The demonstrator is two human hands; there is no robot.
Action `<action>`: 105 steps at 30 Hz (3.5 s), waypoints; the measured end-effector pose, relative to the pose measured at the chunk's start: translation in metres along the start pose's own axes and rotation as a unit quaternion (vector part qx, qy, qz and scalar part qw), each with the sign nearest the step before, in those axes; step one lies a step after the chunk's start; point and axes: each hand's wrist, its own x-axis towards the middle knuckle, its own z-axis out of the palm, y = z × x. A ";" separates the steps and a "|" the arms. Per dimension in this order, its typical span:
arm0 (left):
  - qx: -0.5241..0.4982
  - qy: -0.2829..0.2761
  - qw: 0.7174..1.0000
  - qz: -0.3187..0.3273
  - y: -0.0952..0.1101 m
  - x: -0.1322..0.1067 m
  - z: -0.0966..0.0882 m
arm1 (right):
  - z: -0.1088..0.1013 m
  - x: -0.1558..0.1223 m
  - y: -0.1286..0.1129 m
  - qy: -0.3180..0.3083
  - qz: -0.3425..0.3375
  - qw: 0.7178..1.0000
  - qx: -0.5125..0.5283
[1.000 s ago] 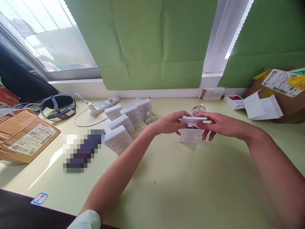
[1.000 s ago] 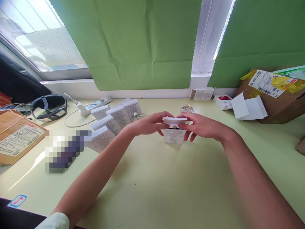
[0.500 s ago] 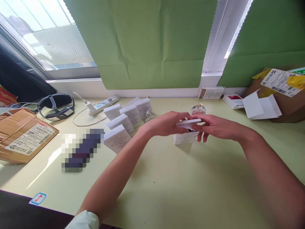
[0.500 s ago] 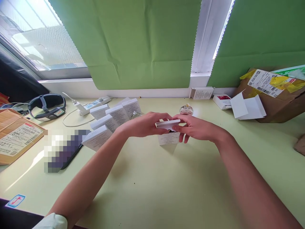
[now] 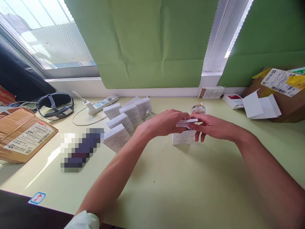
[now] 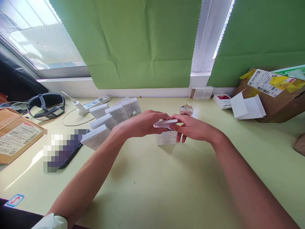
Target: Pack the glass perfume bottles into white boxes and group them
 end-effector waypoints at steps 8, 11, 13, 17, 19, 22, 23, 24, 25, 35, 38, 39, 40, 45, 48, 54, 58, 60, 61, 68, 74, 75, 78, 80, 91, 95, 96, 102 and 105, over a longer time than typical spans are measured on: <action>-0.011 0.004 1.000 0.014 -0.005 0.001 0.001 | -0.008 -0.006 -0.002 -0.011 -0.008 0.999 0.034; -0.017 0.003 1.000 0.013 -0.005 0.001 0.001 | -0.010 -0.008 -0.005 0.005 -0.030 0.998 0.051; -0.023 0.002 1.000 0.009 -0.005 0.000 0.001 | -0.010 -0.007 -0.006 0.005 -0.033 0.999 0.043; -0.059 -0.007 0.998 -0.010 -0.007 -0.002 -0.001 | -0.009 -0.006 -0.005 -0.002 -0.024 0.999 0.028; -0.087 -0.024 0.996 -0.020 -0.008 -0.003 -0.002 | -0.009 -0.006 -0.005 0.000 -0.020 0.999 0.026; -0.123 -0.051 0.991 -0.033 -0.009 -0.006 -0.005 | -0.009 -0.007 -0.004 0.005 -0.008 1.000 0.020; -0.132 -0.058 0.989 -0.037 -0.010 -0.007 -0.006 | -0.009 -0.007 -0.005 0.005 -0.005 1.000 0.018; -0.138 -0.063 0.988 -0.041 -0.010 -0.007 -0.007 | -0.009 -0.008 -0.005 0.004 -0.004 1.000 0.017; -0.142 -0.065 0.987 -0.041 -0.010 -0.008 -0.007 | -0.009 -0.008 -0.005 0.003 -0.005 1.000 0.017; -0.120 -0.049 0.992 0.000 -0.012 -0.006 -0.005 | -0.008 -0.008 -0.006 -0.005 -0.027 1.000 -0.005; -0.121 -0.047 0.991 0.004 -0.012 -0.005 -0.004 | -0.008 -0.007 -0.004 -0.005 -0.032 0.999 -0.006; -0.121 -0.048 0.991 0.004 -0.013 -0.005 -0.004 | -0.008 -0.007 -0.004 -0.005 -0.034 0.999 -0.006; -0.120 -0.049 0.992 0.004 -0.013 -0.005 -0.004 | -0.008 -0.007 -0.003 -0.006 -0.035 0.999 -0.005; -0.111 -0.053 0.992 -0.002 -0.012 -0.003 -0.003 | -0.008 -0.006 -0.004 -0.007 -0.045 0.999 -0.006; -0.109 -0.054 0.993 0.001 -0.013 -0.003 -0.002 | -0.008 -0.006 -0.004 -0.009 -0.049 0.999 -0.004; -0.117 -0.053 0.992 0.008 -0.015 -0.003 -0.001 | -0.008 -0.006 -0.004 -0.008 -0.048 0.999 -0.004; -0.115 -0.056 0.992 0.009 -0.014 -0.003 -0.001 | -0.008 -0.007 -0.004 -0.002 -0.043 0.999 -0.012; -0.111 -0.057 0.992 0.012 -0.014 -0.003 -0.002 | -0.007 -0.007 -0.005 0.000 -0.045 0.999 -0.017; -0.109 -0.057 0.992 0.014 -0.014 -0.003 -0.002 | -0.006 -0.007 -0.005 0.000 -0.047 0.999 -0.020; -0.113 -0.063 0.992 0.009 -0.013 -0.003 0.000 | -0.006 -0.009 -0.008 0.001 -0.055 0.997 -0.046; -0.149 -0.077 0.986 -0.003 -0.018 -0.002 0.000 | -0.007 -0.008 -0.007 -0.010 -0.044 0.998 -0.036; -0.156 -0.079 0.985 -0.004 -0.018 -0.002 0.000 | -0.007 -0.008 -0.007 -0.012 -0.044 0.998 -0.034; -0.180 -0.083 0.980 -0.005 -0.020 -0.002 -0.001 | -0.007 -0.008 -0.007 -0.014 -0.045 0.998 -0.030; -0.190 -0.083 0.978 -0.007 -0.020 -0.001 -0.001 | -0.007 -0.009 -0.007 -0.013 -0.042 0.999 -0.032; -0.216 -0.106 0.970 -0.009 -0.025 -0.004 -0.005 | -0.007 -0.010 -0.008 -0.009 -0.032 0.998 -0.050; -0.219 -0.115 0.969 -0.003 -0.027 -0.004 -0.005 | -0.007 -0.011 -0.008 -0.008 -0.031 0.998 -0.049; -0.219 -0.116 0.969 -0.005 -0.027 -0.004 -0.005 | -0.007 -0.011 -0.007 -0.008 -0.030 0.998 -0.049; -0.224 -0.131 0.965 -0.031 -0.025 -0.003 -0.004 | -0.008 -0.008 -0.005 -0.014 -0.023 1.000 -0.007; -0.221 -0.131 0.965 -0.045 -0.024 -0.003 -0.003 | -0.008 -0.007 -0.003 -0.015 -0.018 1.000 0.004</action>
